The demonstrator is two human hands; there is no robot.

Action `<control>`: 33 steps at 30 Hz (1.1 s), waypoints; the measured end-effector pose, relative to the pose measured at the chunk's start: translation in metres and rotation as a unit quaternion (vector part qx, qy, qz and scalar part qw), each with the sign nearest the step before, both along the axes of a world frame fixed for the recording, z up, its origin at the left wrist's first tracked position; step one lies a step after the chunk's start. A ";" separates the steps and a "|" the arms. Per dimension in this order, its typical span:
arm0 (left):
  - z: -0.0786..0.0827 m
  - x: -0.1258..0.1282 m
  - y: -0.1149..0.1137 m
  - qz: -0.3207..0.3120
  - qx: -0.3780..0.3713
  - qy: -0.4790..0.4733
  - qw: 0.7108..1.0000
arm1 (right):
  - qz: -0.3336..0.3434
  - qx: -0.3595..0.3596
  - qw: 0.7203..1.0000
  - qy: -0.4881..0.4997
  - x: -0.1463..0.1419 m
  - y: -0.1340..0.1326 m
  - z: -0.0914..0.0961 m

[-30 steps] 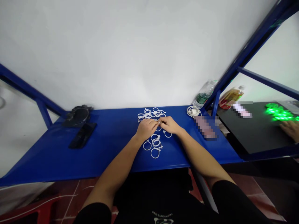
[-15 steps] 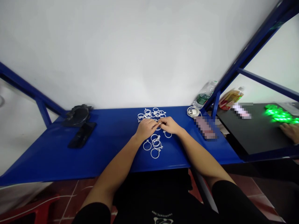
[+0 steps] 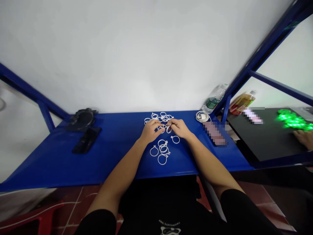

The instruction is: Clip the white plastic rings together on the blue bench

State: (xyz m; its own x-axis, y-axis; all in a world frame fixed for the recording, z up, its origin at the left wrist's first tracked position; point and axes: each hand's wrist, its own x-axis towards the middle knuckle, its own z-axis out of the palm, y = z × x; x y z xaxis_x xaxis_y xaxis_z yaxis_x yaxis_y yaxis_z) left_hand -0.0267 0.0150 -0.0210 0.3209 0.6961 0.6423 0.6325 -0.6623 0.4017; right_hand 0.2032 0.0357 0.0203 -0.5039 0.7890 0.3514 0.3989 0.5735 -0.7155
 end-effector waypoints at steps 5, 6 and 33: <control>-0.013 -0.007 0.005 0.077 -0.048 0.107 0.990 | 0.046 -0.078 0.995 -0.046 0.014 0.006 0.005; -0.016 -0.007 0.006 0.082 -0.053 0.120 0.988 | 0.063 -0.090 0.992 -0.061 0.015 0.007 0.005; 0.004 0.010 -0.007 0.085 0.043 0.050 0.994 | -0.012 0.023 0.998 -0.063 -0.006 0.000 -0.010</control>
